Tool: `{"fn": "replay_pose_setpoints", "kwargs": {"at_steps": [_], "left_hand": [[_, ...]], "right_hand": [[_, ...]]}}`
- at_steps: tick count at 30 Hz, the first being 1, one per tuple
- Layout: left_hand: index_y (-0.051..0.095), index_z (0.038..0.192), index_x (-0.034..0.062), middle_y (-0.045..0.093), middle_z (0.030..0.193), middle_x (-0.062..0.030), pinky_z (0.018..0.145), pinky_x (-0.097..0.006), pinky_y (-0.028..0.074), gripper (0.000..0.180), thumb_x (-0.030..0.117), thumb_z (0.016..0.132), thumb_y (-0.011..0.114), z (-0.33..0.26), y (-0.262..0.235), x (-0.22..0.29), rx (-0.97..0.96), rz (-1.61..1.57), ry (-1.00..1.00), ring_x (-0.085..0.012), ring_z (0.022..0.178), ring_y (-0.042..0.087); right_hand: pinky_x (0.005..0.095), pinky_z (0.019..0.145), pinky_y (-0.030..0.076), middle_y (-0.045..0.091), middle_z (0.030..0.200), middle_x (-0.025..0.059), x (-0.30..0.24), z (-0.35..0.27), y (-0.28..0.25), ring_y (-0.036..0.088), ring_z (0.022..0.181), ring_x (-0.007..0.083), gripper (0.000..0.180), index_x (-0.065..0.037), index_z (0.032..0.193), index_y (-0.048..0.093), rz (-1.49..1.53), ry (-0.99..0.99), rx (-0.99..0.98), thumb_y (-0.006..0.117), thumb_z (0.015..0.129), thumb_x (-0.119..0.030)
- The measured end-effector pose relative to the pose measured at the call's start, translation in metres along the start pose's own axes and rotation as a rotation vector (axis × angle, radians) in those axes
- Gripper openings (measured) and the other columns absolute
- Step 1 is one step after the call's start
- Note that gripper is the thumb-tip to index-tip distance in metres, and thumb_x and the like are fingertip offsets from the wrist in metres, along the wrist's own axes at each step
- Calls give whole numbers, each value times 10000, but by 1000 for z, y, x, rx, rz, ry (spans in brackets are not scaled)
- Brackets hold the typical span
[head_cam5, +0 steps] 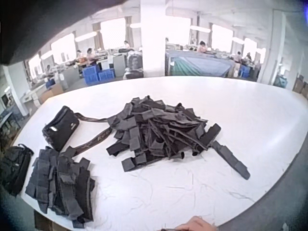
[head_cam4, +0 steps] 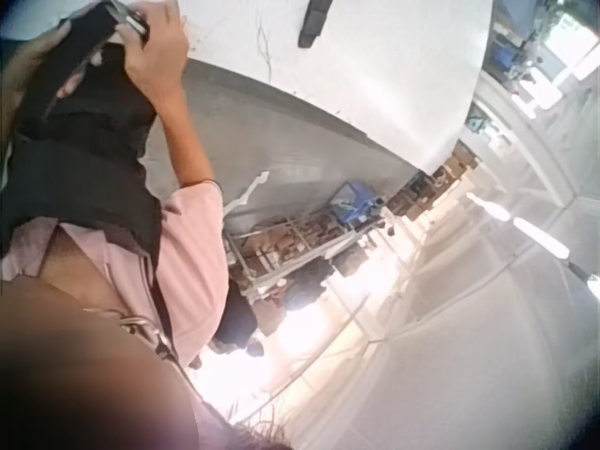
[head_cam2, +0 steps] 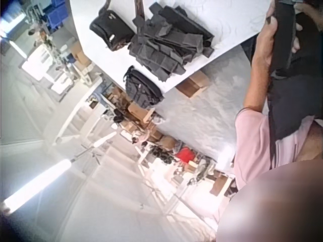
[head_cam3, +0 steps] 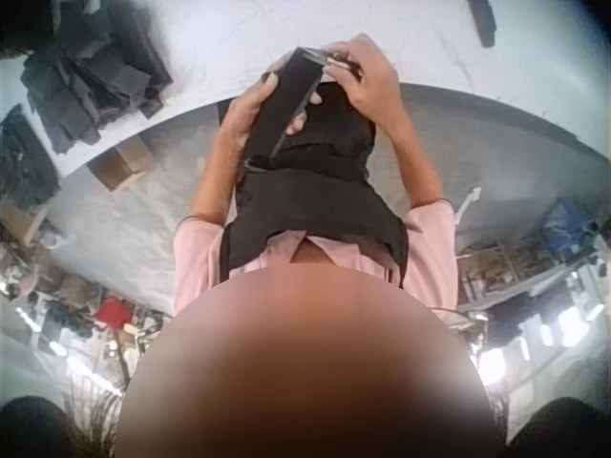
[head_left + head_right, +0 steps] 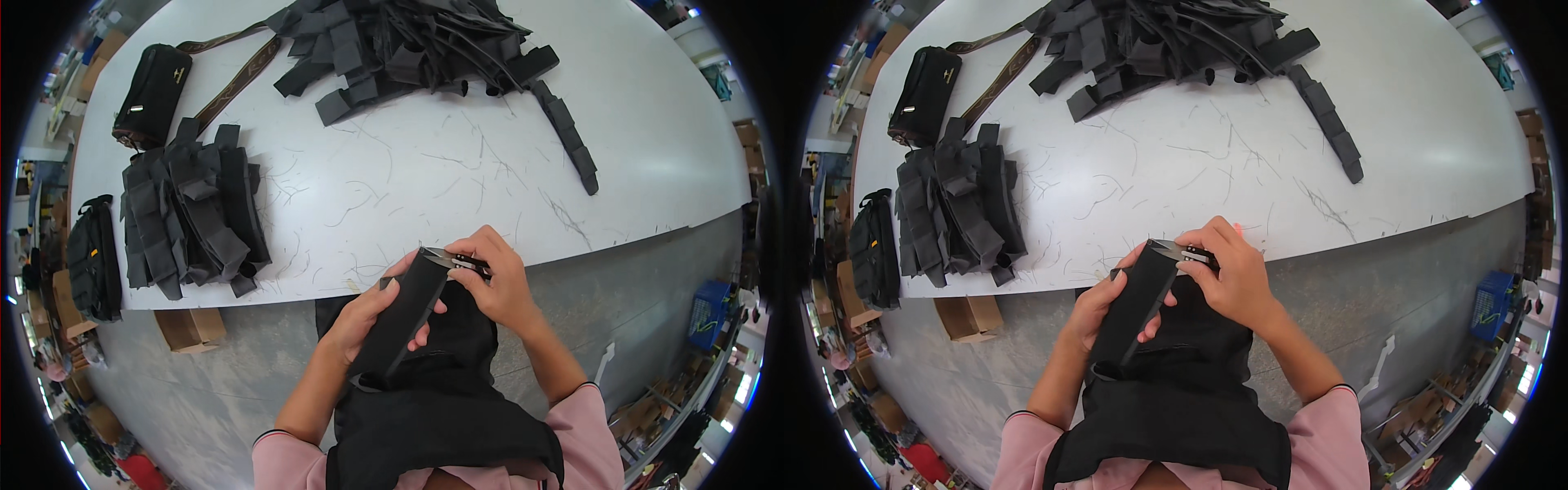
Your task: Cutting and trimming fabric strips with small shears at a workbench.
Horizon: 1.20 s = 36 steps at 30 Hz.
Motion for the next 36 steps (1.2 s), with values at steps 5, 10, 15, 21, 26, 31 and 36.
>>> {"fn": "replay_pose_setpoints", "kwargs": {"at_steps": [5, 10, 15, 21, 26, 31, 36], "left_hand": [[65, 1477, 161, 559, 1063, -258, 571, -328, 537, 698, 381, 946, 462, -7, 2, 5, 0, 17, -113, -286, 686, 632], [81, 1475, 158, 562, 1043, -267, 553, -338, 544, 693, 374, 943, 469, -9, 5, 4, 6, 5, -169, -300, 674, 637], [90, 1473, 151, 562, 1040, -270, 542, -336, 546, 694, 372, 940, 475, -10, 5, 1, 3, -10, -195, -311, 666, 637], [91, 1471, 138, 563, 1026, -274, 528, -340, 544, 696, 363, 939, 479, -9, 5, 1, -17, -59, -179, -313, 656, 634], [99, 1470, 135, 567, 1016, -274, 521, -339, 545, 697, 358, 935, 487, -11, 9, 1, 12, -42, -214, -313, 647, 632], [108, 1466, 119, 569, 1016, -267, 521, -339, 542, 724, 365, 920, 516, -9, 11, 1, 0, -39, -230, -305, 644, 631], [107, 1464, 107, 576, 1021, -245, 534, -331, 539, 746, 373, 912, 531, -10, 10, 2, 20, 3, -227, -286, 651, 633]], "right_hand": [[269, 564, 446, 520, 794, 46, 1, 9, -7, 560, 654, 180, 193, -69, 930, 630, 95, -52, -121, 677, 743, -71], [269, 543, 421, 508, 782, 44, 4, 13, -10, 531, 622, 175, 210, -76, 926, 640, 118, -106, -133, 680, 722, -50], [271, 521, 390, 494, 767, 43, 3, 11, -13, 498, 591, 170, 220, -73, 920, 651, 87, -147, -150, 681, 705, -38], [267, 517, 383, 484, 741, 40, 6, 5, -17, 489, 589, 178, 238, -73, 923, 659, 118, -147, -57, 700, 690, -45], [276, 516, 379, 486, 732, 40, 6, 9, -20, 476, 584, 176, 250, -75, 928, 664, 45, -252, -167, 700, 686, -26], [280, 519, 381, 481, 728, 38, 5, 11, -22, 473, 583, 178, 255, -78, 916, 664, 31, -248, -135, 705, 672, -19], [276, 522, 383, 477, 729, 38, 2, 7, -25, 479, 585, 177, 253, -79, 912, 661, 77, -182, -112, 709, 671, -20]]}}
Point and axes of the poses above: each hand's wrist, its own z-axis towards the middle knuckle, its own y-axis out of the palm, x = y × z, the point moved 2 cm from there along z, towards the middle knuckle
